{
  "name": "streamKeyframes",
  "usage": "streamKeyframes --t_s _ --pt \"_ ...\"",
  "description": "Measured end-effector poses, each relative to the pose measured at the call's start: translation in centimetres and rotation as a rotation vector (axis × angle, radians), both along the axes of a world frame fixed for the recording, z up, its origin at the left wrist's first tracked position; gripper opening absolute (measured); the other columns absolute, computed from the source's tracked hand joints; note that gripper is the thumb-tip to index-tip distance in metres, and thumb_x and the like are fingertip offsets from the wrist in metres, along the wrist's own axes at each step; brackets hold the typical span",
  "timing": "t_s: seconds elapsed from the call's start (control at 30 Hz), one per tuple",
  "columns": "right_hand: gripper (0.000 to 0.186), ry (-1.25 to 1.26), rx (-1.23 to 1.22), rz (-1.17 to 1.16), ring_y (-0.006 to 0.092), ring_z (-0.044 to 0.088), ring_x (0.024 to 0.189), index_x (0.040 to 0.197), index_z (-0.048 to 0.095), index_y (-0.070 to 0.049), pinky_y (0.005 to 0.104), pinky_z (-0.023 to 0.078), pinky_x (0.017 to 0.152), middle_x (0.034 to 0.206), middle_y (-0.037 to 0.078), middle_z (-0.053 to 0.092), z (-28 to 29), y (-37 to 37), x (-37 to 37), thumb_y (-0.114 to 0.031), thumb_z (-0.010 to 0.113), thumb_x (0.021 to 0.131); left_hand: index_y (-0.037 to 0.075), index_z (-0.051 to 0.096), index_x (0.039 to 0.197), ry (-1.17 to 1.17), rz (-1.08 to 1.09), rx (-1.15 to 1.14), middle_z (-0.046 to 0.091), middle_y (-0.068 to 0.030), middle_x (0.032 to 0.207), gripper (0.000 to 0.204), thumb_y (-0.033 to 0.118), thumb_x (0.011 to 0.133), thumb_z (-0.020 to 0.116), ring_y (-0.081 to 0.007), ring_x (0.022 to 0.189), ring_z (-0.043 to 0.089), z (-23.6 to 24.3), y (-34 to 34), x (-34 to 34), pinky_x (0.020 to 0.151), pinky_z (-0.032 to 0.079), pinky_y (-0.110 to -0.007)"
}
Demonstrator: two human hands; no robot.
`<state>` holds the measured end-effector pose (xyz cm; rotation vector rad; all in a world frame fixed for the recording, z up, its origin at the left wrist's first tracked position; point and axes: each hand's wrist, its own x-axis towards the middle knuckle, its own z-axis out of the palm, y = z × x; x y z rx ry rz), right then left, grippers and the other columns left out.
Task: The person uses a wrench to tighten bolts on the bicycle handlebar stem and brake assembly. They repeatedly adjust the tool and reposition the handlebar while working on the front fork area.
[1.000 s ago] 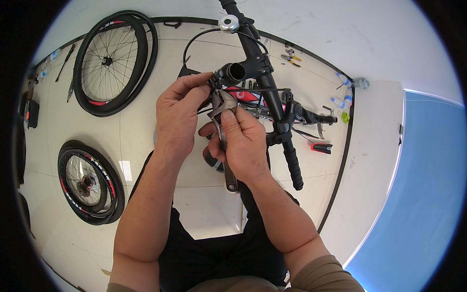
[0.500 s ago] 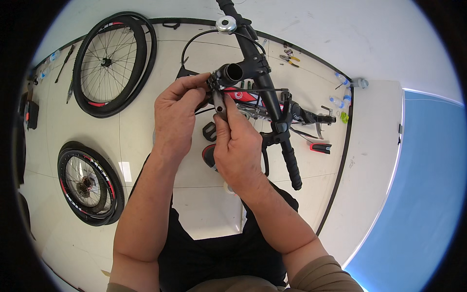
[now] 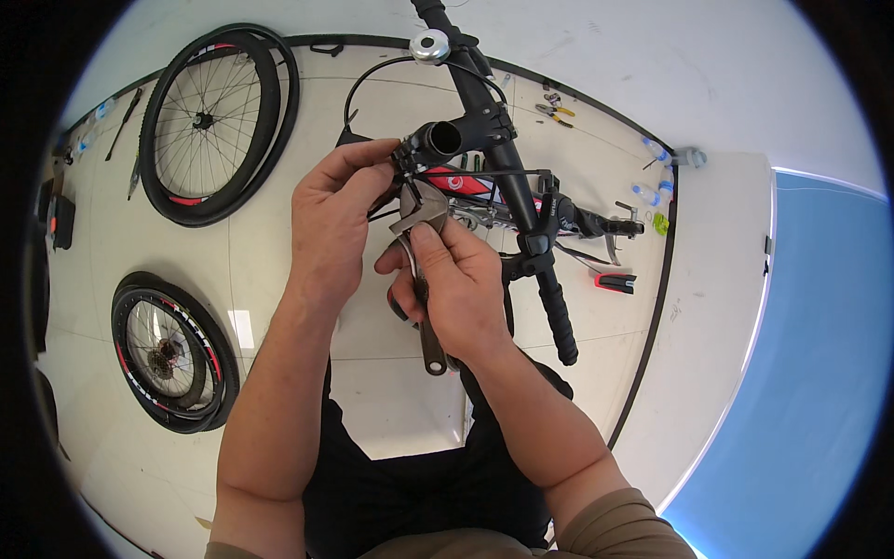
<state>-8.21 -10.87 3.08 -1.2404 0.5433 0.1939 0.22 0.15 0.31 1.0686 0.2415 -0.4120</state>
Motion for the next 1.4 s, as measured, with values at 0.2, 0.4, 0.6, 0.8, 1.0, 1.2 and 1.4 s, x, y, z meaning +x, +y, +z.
streamKeyframes --t_s 0.2,0.4,0.6,0.8,1.0,1.2,1.4 --pt "0.026 0.008 -0.002 -0.003 0.0127 0.051 0.049 0.11 0.057 0.001 0.025 0.037 0.043 0.085 0.015 0.067 -0.5 -0.1 0.7 -0.02 0.043 0.108 0.0 0.07 0.109 -0.001 -0.001 -0.004 0.071 -0.0061 0.095 0.019 0.007 0.093 0.064 -0.0121 0.085 0.065 -0.1 0.0 0.0 0.079 0.052 -0.027" --pt "0.028 0.025 0.208 -0.017 0.0118 0.047 0.048 0.117 0.057 0.0 0.0271 0.042 0.049 0.087 0.015 0.067 -0.4 -0.4 0.5 -0.021 0.041 0.108 -0.002 0.07 0.11 0.015 -0.01 -0.034 0.071 -0.007 0.096 0.019 0.007 0.093 0.065 -0.0124 0.086 0.065 -0.1 0.1 0.0 0.078 0.052 -0.027" --pt "0.028 0.028 0.391 -0.027 0.0121 0.046 0.048 0.117 0.056 0.0 0.0278 0.044 0.053 0.088 0.015 0.067 -0.6 -0.9 0.2 -0.022 0.04 0.109 -0.002 0.07 0.11 0.048 -0.024 -0.048 0.071 -0.0076 0.096 0.02 0.007 0.093 0.064 -0.0128 0.087 0.065 0.4 0.3 0.1 0.08 0.053 -0.027" --pt "0.027 -0.026 0.016 0.04 0.0117 0.047 0.048 0.114 0.056 0.001 0.0285 0.046 0.053 0.088 0.015 0.067 -0.6 -0.2 0.5 -0.021 0.041 0.108 -0.002 0.07 0.111 0.037 -0.029 -0.03 0.071 -0.0076 0.097 0.022 0.006 0.092 0.064 -0.0129 0.089 0.065 0.0 0.4 0.1 0.081 0.052 -0.027" --pt "0.027 -0.009 0.067 0.012 0.0115 0.046 0.048 0.115 0.055 0.001 0.0287 0.043 0.05 0.088 0.015 0.067 -0.9 -0.2 0.4 -0.021 0.041 0.108 -0.003 0.07 0.112 0.012 -0.029 -0.012 0.071 -0.0082 0.097 0.023 0.005 0.091 0.064 -0.0139 0.088 0.065 -0.1 0.3 0.1 0.079 0.052 -0.027" --pt "0.027 0.038 0.475 -0.04 0.0117 0.045 0.047 0.116 0.054 0.0 0.0283 0.04 0.048 0.088 0.014 0.067 -0.7 -0.9 0.3 -0.022 0.041 0.109 -0.004 0.07 0.113 0.046 -0.033 -0.031 0.071 -0.009 0.097 0.024 0.006 0.091 0.065 -0.0141 0.087 0.065 0.6 0.5 0.1 0.078 0.052 -0.028" --pt "0.028 0.024 0.057 0.003 0.0116 0.048 0.048 0.118 0.055 -0.001 0.0268 0.041 0.048 0.088 0.014 0.067 -0.6 0.2 0.6 -0.023 0.041 0.109 -0.004 0.07 0.113 0.017 -0.015 -0.046 0.071 -0.0096 0.098 0.024 0.006 0.091 0.066 -0.0151 0.09 0.066 0.0 0.4 0.1 0.08 0.053 -0.028"
